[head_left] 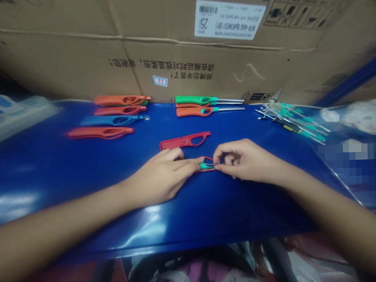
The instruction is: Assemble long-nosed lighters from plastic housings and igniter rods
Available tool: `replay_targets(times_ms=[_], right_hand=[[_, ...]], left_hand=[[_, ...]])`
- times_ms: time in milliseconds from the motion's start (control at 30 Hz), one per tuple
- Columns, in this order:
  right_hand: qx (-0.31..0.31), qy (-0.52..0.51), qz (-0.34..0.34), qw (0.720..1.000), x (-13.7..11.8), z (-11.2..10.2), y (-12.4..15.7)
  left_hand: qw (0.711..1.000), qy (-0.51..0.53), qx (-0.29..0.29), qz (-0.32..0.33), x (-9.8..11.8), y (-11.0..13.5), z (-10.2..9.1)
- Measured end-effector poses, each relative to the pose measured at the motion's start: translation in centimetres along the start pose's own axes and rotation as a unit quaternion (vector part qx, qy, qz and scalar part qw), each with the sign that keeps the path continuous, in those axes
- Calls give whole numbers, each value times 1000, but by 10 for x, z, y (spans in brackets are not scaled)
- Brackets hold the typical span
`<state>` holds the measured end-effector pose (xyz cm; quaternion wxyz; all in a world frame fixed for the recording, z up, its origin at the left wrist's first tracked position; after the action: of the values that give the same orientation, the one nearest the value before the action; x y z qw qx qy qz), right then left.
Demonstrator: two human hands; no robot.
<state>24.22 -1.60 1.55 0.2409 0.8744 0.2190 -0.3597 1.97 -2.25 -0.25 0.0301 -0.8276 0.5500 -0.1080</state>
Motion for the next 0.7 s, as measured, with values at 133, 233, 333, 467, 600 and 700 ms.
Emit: replay_targets(times_ms=[133, 233, 333, 467, 600, 700], right_hand=[[15, 38, -22, 999, -1, -2, 2], [18, 56, -50, 997, -1, -2, 2], [20, 67, -67, 995, -2, -2, 2], [30, 96, -98, 990, -4, -3, 3], [3, 132, -158, 979, -7, -2, 6], [-22, 147, -174, 973, -7, -1, 7]], left_hand=[[1000, -4, -5, 1, 0, 1, 0], [1000, -5, -7, 1, 0, 1, -1], [1000, -5, -8, 0, 0, 1, -2], [1000, 0, -17, -6, 1, 0, -2], [999, 38, -15, -25, 0, 0, -1], [995, 83, -6, -55, -4, 1, -1]])
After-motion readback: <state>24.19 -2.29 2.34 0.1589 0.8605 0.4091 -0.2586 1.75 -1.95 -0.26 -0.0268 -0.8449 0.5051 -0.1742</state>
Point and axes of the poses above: each hand's wrist, its own y-axis away from the middle knuckle, its own z-axis out of the palm, x = y × z, the point moved 3 cm from there along -y, towards the middle knuckle, and after that the axes turned 8 degrees about -x, right-handed, at the moved point
